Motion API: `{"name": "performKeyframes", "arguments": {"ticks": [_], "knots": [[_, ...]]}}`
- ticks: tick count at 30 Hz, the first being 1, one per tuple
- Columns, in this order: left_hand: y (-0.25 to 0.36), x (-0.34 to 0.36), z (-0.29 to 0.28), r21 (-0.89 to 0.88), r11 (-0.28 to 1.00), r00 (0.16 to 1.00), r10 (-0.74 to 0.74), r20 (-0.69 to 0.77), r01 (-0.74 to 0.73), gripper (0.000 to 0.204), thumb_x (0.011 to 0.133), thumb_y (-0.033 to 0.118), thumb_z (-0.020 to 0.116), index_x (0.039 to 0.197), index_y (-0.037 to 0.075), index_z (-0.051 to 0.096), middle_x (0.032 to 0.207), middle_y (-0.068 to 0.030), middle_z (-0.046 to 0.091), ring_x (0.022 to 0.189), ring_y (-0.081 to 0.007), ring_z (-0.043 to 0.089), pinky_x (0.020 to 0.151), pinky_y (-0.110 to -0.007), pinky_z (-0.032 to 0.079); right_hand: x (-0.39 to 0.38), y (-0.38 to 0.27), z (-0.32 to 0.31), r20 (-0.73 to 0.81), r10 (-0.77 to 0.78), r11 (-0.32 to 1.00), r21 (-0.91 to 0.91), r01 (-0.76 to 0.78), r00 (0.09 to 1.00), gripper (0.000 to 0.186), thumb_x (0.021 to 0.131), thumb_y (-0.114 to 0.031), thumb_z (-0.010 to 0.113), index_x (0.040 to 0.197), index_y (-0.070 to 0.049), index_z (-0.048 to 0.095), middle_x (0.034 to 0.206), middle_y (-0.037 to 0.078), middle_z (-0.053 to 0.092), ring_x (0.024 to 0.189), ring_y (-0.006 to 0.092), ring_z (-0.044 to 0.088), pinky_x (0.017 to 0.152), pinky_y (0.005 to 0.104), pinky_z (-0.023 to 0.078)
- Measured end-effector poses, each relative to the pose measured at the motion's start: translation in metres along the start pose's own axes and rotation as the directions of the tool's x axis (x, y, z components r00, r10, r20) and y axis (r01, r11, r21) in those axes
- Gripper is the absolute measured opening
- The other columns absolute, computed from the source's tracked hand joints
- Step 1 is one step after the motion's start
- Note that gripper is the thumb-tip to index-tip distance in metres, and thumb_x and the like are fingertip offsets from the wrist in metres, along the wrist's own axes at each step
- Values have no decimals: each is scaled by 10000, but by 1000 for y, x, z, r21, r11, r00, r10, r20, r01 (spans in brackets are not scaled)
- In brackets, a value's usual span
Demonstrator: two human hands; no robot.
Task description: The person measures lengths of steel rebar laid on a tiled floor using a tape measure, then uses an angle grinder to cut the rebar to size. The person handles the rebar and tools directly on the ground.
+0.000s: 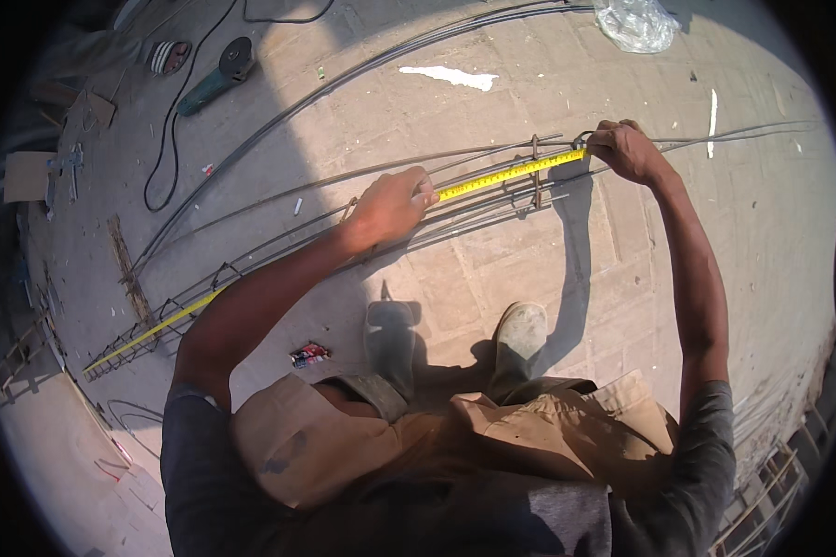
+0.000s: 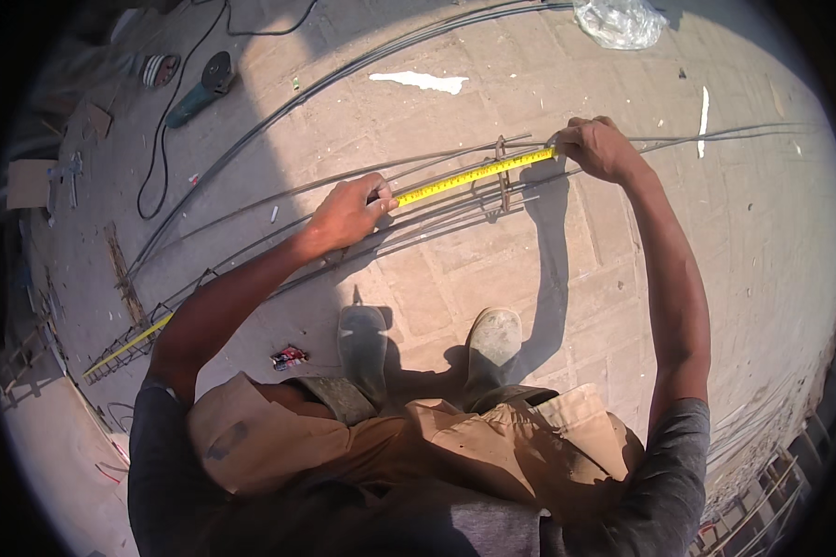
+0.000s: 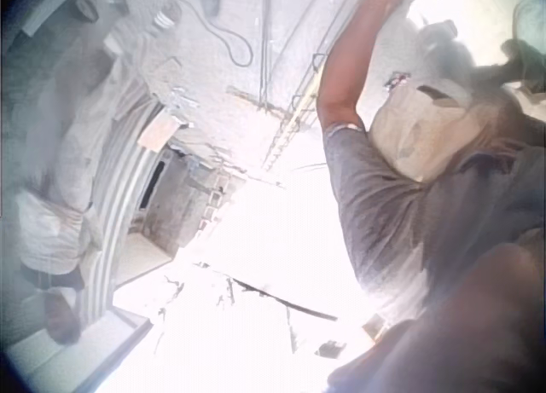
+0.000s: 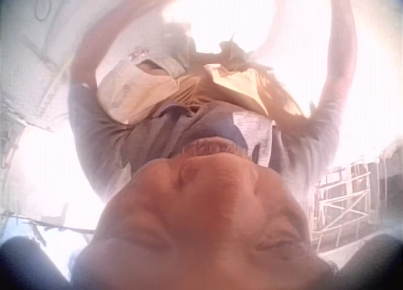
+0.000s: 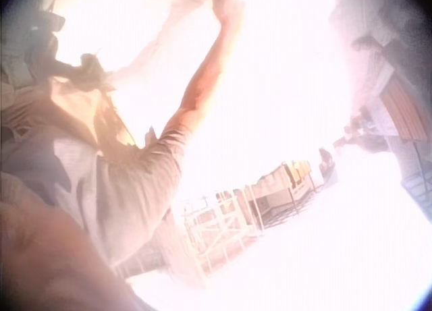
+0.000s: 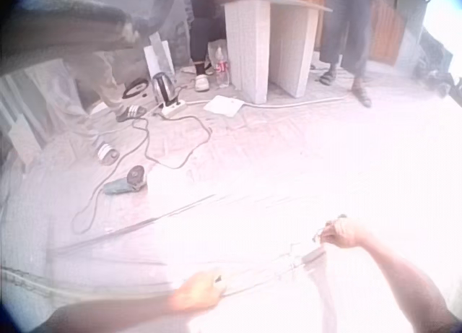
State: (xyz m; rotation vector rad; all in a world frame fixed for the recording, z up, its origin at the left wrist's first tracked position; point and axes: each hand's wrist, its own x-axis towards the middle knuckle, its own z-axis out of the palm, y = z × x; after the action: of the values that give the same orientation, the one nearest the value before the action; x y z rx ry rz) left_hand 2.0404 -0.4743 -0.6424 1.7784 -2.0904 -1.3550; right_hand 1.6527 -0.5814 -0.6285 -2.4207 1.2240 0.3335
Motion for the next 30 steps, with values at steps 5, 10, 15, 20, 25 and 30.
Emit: {"name": "performKeyframes", "arguments": {"ticks": [5, 10, 15, 20, 25, 30], "knots": [[9, 13, 11, -4, 998, 998, 64, -4, -64, 218, 890, 241, 616, 940, 29, 593, 839, -189, 662, 821, -361, 641, 741, -424, 474, -21, 18, 10, -49, 57, 998, 21, -56, 997, 190, 906, -207, 516, 951, -144, 690, 906, 37, 645, 928, 209, 611, 939, 444, 395], [14, 11, 10, -13, 999, 999, 31, 11, -31, 204, 885, 218, 629, 924, 22, 584, 796, -192, 640, 752, -361, 614, 677, -417, 452, -21, 22, 15, -55, 33, 999, 11, -32, 998, 185, 902, -210, 521, 943, -152, 692, 897, 38, 631, 918, 210, 614, 938, 424, 393], [10, 9, 7, -7, 998, 998, 60, -16, -60, 190, 883, 200, 633, 918, 21, 577, 772, -194, 626, 711, -361, 600, 652, -415, 444, -18, 20, 18, -91, 33, 999, 37, -30, 995, 170, 898, -205, 528, 920, -144, 685, 883, 47, 626, 897, 223, 618, 932, 422, 395], [12, 9, 8, -10, 1000, 999, 27, -24, -27, 155, 873, 154, 640, 903, 13, 581, 756, -135, 612, 703, -218, 564, 662, -345, 448, -17, 20, 19, -93, 30, 999, 19, -28, 995, 157, 895, -206, 538, 904, -136, 678, 870, 58, 621, 871, 234, 622, 924, 429, 400], [10, 10, 10, -6, 999, 999, 35, -30, -35, 143, 868, 132, 644, 895, 6, 581, 756, -106, 610, 702, -148, 552, 676, -310, 454, -18, 21, 19, -97, 17, 1000, 12, -15, 995, 151, 890, -217, 549, 901, -139, 678, 866, 66, 621, 865, 237, 625, 906, 438, 407], [10, 11, 11, -6, 999, 998, 44, -35, -44, 143, 867, 132, 641, 894, 5, 582, 762, -107, 615, 708, -151, 561, 687, -307, 459, -18, 24, 22, -119, 23, 1000, 18, -21, 993, 149, 884, -227, 554, 877, -142, 676, 849, 70, 612, 874, 243, 623, 902, 441, 407]]}}
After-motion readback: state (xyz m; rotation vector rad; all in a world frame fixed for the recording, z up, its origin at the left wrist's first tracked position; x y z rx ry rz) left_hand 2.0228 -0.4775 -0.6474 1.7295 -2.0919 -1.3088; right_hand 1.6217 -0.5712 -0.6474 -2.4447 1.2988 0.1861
